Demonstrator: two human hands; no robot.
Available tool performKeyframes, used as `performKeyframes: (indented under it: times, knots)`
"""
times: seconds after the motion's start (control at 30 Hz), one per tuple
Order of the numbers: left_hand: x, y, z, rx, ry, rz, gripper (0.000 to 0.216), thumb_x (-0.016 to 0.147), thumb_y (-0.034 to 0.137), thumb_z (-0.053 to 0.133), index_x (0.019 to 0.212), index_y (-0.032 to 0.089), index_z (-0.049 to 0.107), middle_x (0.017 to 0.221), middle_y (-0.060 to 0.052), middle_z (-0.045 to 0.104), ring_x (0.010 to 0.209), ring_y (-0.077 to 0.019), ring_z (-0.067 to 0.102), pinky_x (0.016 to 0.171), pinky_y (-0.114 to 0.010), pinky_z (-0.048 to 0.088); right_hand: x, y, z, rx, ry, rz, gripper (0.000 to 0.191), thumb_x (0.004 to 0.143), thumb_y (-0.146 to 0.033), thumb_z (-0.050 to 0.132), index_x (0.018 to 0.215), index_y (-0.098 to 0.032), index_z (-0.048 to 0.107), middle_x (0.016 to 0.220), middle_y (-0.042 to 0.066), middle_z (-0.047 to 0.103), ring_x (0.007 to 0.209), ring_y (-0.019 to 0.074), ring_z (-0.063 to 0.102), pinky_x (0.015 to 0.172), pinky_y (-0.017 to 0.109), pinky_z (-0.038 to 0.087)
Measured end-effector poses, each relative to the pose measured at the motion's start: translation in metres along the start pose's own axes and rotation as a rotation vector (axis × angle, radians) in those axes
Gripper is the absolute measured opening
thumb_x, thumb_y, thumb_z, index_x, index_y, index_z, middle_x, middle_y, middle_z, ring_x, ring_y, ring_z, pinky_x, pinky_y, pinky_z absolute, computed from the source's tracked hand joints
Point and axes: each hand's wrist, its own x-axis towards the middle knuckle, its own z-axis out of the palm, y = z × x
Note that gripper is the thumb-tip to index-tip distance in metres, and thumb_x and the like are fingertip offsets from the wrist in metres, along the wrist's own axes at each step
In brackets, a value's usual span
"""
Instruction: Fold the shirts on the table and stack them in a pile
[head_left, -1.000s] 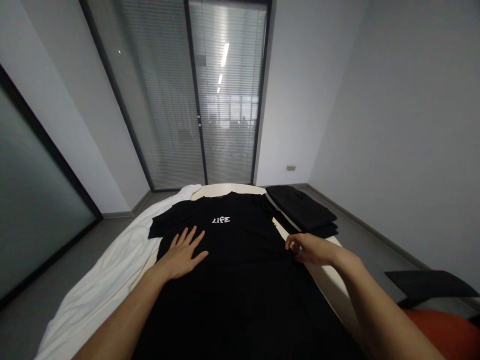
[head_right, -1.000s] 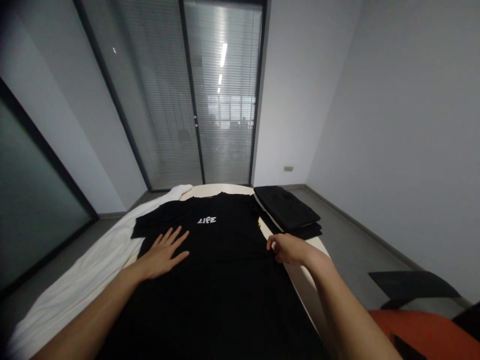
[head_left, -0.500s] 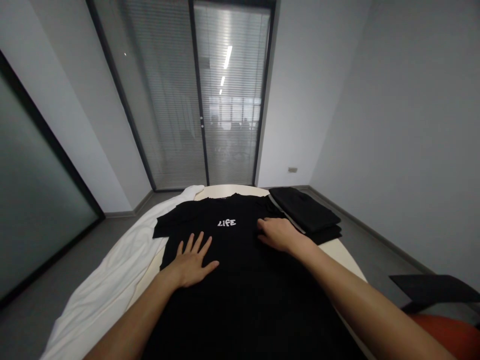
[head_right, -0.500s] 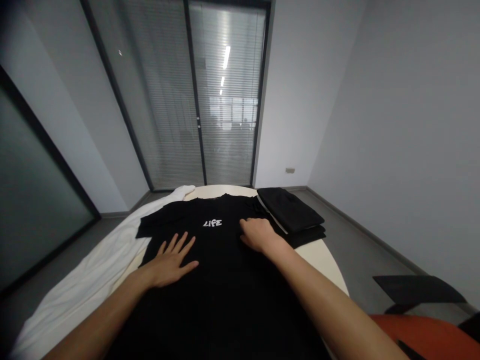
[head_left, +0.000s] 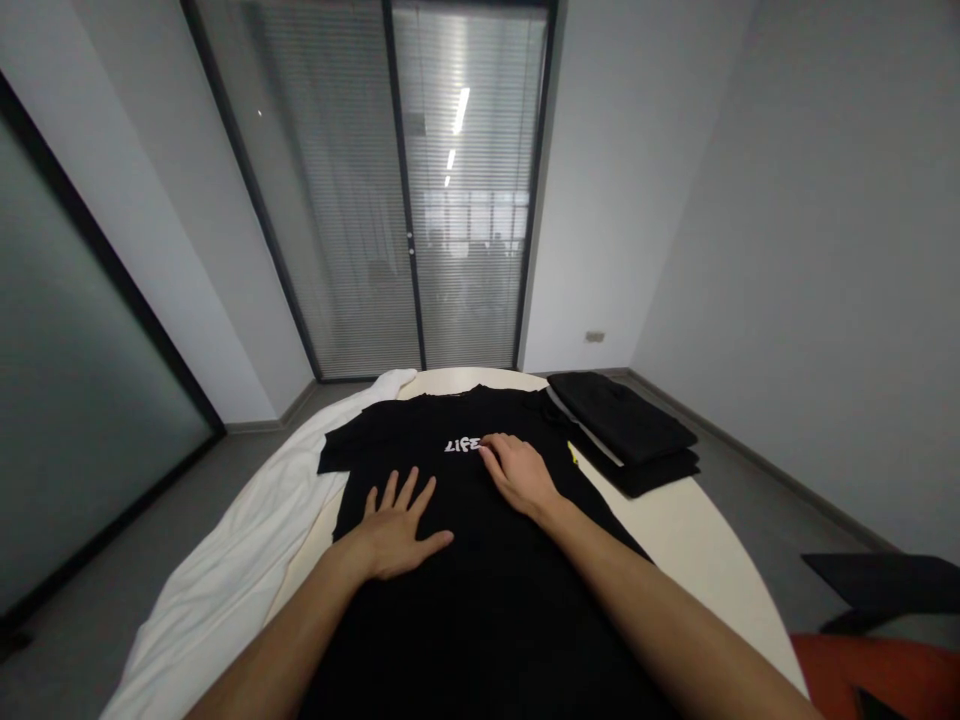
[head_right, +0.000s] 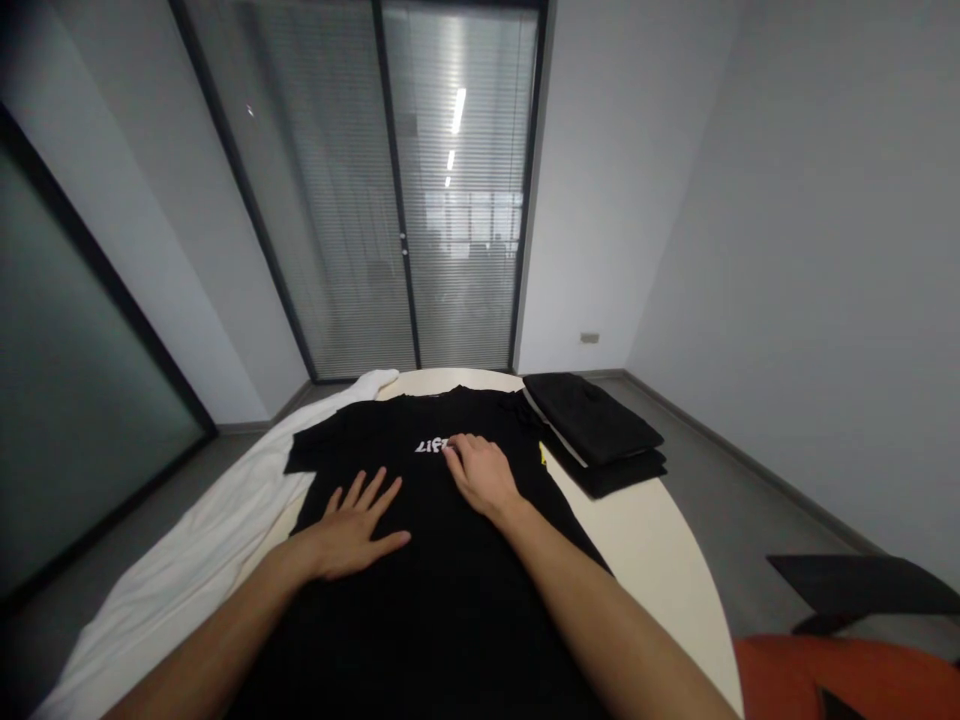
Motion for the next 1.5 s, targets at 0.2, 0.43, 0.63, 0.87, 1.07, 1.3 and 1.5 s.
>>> performKeyframes:
  times: [0.2, 0.43, 0.63, 0.87, 1.07, 1.3, 1.5]
  knots:
    - [-0.002, 0.006, 0.002, 0.025, 0.119, 0.021, 0.079, 0.09, 0.065, 0.042, 0.156, 0.024, 0.029, 0.164, -0.012, 0.02, 0.15, -0.0388, 0.016, 0.118, -0.058, 0.018, -0.019, 0.001, -0.006, 0.041, -0.034, -0.03, 0.038, 0.104, -0.043, 0.034, 0.12, -0.02, 0.06, 0.115, 0.009, 0.066, 0.107, 0.0229, 0.058, 0.093, 0.037, 0.042]
    - [0.01, -0.012, 0.008, 0.044, 0.155, -0.116, 0.071, 0.092, 0.061, 0.04, 0.155, 0.029, 0.032, 0.164, -0.008, 0.021, 0.149, -0.0423, 0.018, 0.112, -0.065, 0.024, -0.023, -0.027, -0.002, 0.127, -0.141, -0.264, 0.045, 0.101, -0.047, 0.041, 0.136, -0.022, 0.054, 0.141, 0.01, 0.055, 0.131, 0.0241, 0.046, 0.111, 0.043, 0.031]
    - [0.022, -0.034, 0.003, 0.133, 0.505, -0.176, 0.055, 0.091, 0.046, 0.051, 0.137, 0.018, 0.058, 0.149, -0.017, 0.047, 0.134, -0.0375, 0.044, 0.109, -0.05, 0.036, -0.021, -0.045, 0.001, 0.099, -0.295, -0.367, 0.057, 0.089, -0.061, 0.056, 0.13, -0.021, 0.059, 0.137, 0.011, 0.057, 0.126, 0.0307, 0.049, 0.106, 0.046, 0.036]
    - [0.042, -0.078, -0.004, -0.045, 0.893, -0.501, 0.049, 0.089, 0.04, 0.057, 0.134, 0.022, 0.061, 0.154, -0.019, 0.035, 0.14, -0.041, 0.035, 0.111, -0.054, 0.032, 0.021, -0.063, 0.009, 0.019, -0.257, -0.333, 0.041, 0.1, -0.051, 0.042, 0.109, -0.018, 0.065, 0.106, 0.011, 0.066, 0.1, 0.0256, 0.06, 0.09, 0.041, 0.045]
    - [0.059, -0.101, -0.007, -0.307, 0.893, -0.632, 0.043, 0.089, 0.034, 0.052, 0.125, 0.013, 0.065, 0.127, -0.021, 0.062, 0.124, -0.0364, 0.054, 0.11, -0.057, 0.032, 0.014, -0.055, 0.035, 0.202, -0.18, -0.316, 0.03, 0.101, -0.041, 0.045, 0.116, -0.02, 0.061, 0.117, 0.009, 0.063, 0.108, 0.0225, 0.057, 0.097, 0.038, 0.044]
    - [0.054, -0.118, -0.014, -0.563, 1.301, -0.507, 0.038, 0.087, 0.027, 0.052, 0.12, 0.01, 0.063, 0.12, -0.015, 0.063, 0.119, -0.0258, 0.057, 0.109, -0.04, 0.041, 0.011, -0.048, 0.034, 0.278, -0.201, -0.324, 0.029, 0.099, -0.039, 0.048, 0.117, -0.021, 0.061, 0.122, 0.009, 0.063, 0.114, 0.0228, 0.055, 0.102, 0.04, 0.042]
    - [0.052, -0.123, -0.011, -0.526, 1.177, -0.547, 0.062, 0.087, 0.034, 0.059, 0.142, 0.008, 0.047, 0.139, -0.019, 0.055, 0.131, -0.0305, 0.051, 0.112, -0.041, 0.04, 0.007, -0.054, 0.03, 0.285, -0.283, -0.345, 0.051, 0.094, -0.055, 0.051, 0.135, -0.025, 0.056, 0.143, 0.009, 0.053, 0.135, 0.028, 0.043, 0.113, 0.047, 0.032]
